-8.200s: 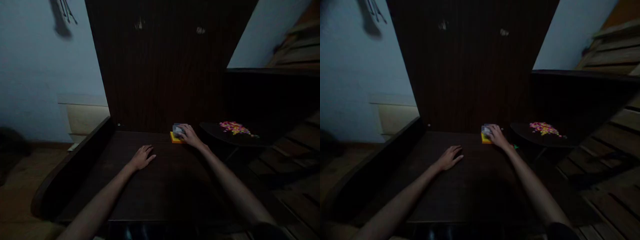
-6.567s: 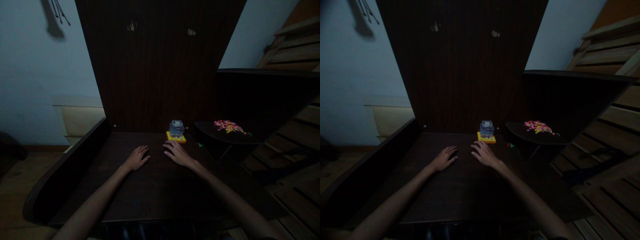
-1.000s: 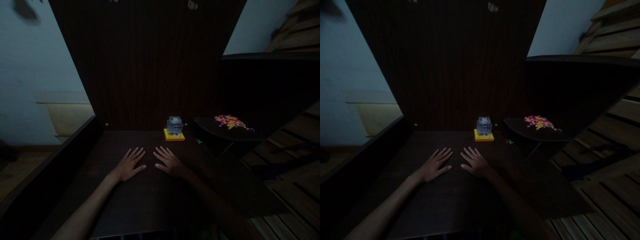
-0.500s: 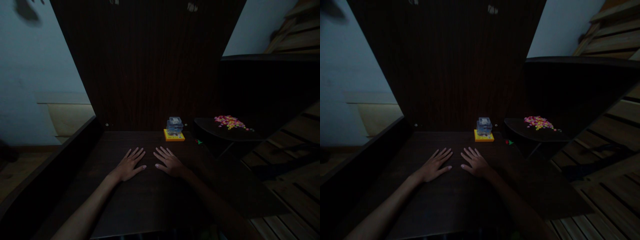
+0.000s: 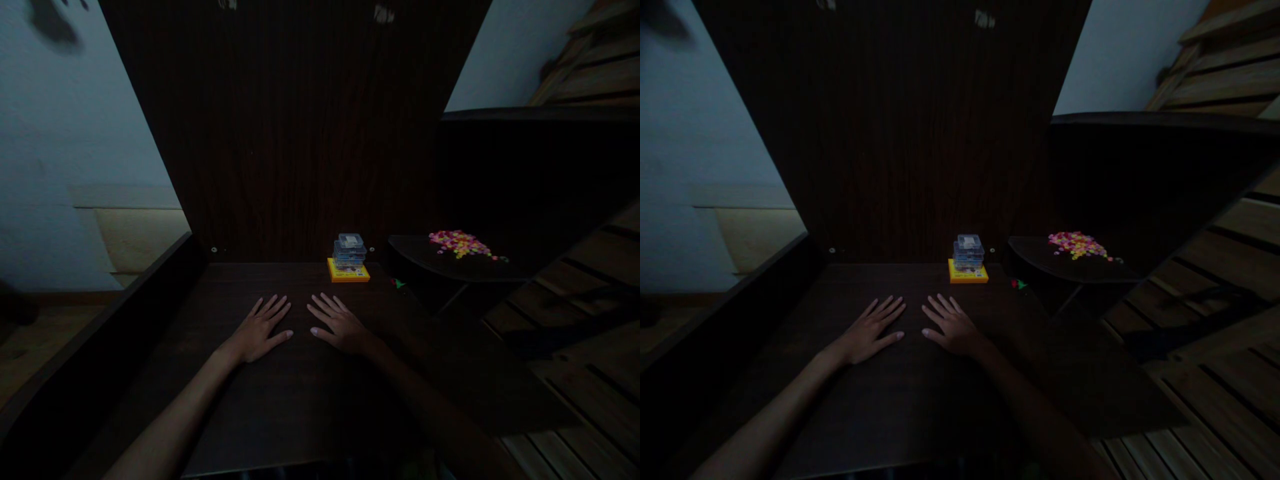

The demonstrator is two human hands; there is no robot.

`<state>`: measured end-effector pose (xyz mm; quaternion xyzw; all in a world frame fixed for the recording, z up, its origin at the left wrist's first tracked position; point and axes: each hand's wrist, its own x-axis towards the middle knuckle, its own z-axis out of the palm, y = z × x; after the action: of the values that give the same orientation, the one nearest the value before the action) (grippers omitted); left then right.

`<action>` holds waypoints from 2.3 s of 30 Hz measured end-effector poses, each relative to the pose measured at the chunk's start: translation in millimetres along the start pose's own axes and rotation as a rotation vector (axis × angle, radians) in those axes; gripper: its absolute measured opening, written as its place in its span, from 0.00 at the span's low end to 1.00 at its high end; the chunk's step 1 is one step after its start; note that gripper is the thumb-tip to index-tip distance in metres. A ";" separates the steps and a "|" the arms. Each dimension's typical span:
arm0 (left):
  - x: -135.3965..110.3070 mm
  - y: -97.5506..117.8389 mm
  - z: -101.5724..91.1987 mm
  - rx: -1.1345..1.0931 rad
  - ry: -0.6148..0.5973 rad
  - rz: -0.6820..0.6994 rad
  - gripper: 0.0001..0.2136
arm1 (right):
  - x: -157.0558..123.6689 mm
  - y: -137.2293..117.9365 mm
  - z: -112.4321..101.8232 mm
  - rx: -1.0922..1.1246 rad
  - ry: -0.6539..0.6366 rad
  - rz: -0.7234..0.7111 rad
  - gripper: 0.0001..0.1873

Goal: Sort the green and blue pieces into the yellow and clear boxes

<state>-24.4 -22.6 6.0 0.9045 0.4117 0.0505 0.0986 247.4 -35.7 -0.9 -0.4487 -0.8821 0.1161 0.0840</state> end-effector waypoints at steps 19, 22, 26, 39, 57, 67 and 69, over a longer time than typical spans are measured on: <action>-0.2 -3.8 4.3 0.008 0.038 0.034 0.32 | 0.2 -2.0 -2.8 0.011 -0.015 0.010 0.35; 0.0 -5.0 6.0 0.014 0.044 0.039 0.32 | -0.2 -2.5 -3.5 0.016 -0.015 0.008 0.35; 0.3 -3.4 4.7 0.015 0.036 0.030 0.32 | -0.2 -3.0 -5.4 0.015 -0.033 0.013 0.36; 3.8 2.1 1.7 -0.039 0.016 -0.018 0.34 | -0.7 3.3 -3.8 0.019 -0.007 0.005 0.36; 6.7 4.2 -0.1 -0.090 0.121 -0.036 0.30 | 40.4 65.7 -97.8 -0.263 0.527 0.032 0.20; 3.1 9.5 -1.3 -0.071 0.253 -0.055 0.15 | 49.6 121.5 -116.8 -0.306 0.516 0.145 0.25; 3.2 11.6 -1.9 -0.061 0.244 -0.064 0.13 | 51.7 122.6 -117.2 -0.303 0.496 0.141 0.25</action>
<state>-14.1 -27.3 10.4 0.8746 0.4477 0.1694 0.0767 341.5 91.3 79.4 -0.5311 -0.8085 -0.1246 0.2207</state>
